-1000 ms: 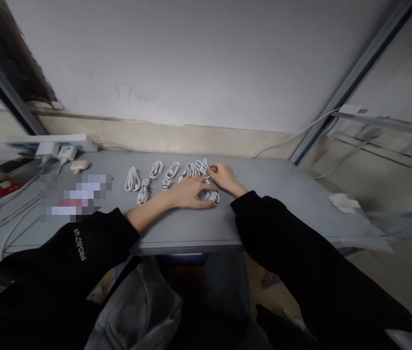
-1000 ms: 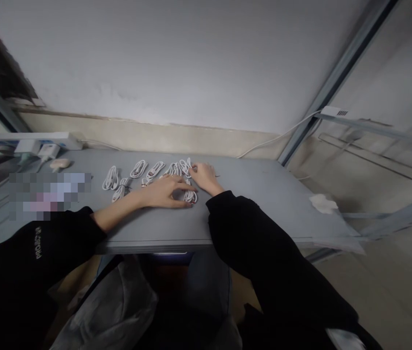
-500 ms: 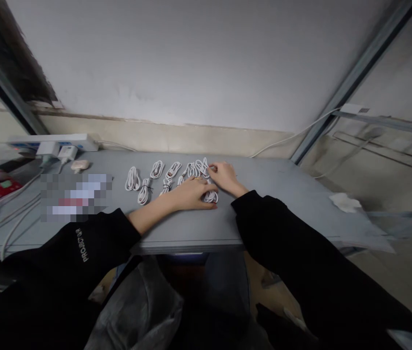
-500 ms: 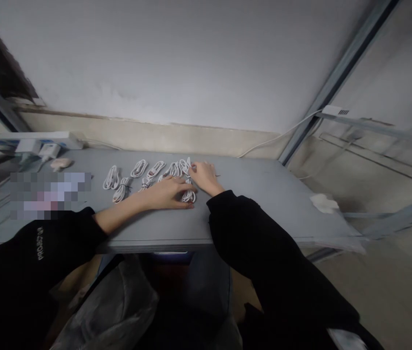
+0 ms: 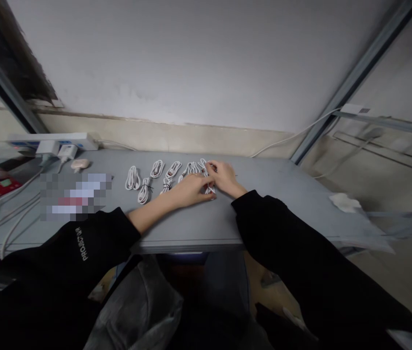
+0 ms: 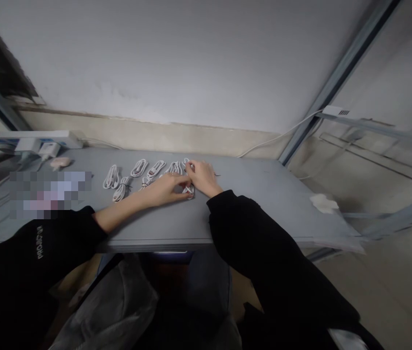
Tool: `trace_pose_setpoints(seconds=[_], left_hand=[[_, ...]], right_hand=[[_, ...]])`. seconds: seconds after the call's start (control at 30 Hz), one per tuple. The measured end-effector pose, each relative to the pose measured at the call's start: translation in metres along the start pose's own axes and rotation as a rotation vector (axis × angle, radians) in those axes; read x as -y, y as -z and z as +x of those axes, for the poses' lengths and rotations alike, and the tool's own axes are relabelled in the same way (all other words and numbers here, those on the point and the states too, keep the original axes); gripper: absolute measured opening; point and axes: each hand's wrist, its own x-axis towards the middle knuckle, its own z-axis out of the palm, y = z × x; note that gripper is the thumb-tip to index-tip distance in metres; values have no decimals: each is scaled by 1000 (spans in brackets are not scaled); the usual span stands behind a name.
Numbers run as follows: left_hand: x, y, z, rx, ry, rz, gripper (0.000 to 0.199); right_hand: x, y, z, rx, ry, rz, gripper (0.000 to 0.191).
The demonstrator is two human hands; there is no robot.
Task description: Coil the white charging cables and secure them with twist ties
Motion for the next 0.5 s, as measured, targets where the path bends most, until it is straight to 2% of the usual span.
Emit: trace_pose_setpoints(seconds=[0.2,0.5], left_hand=[[1,0,0,-30,8,-57,17],[2,1,1,-148,20,-122,15]], right_hand=[[4,5,-3,71,-1,30,43],[17,13,-5,70,-138,4,49]])
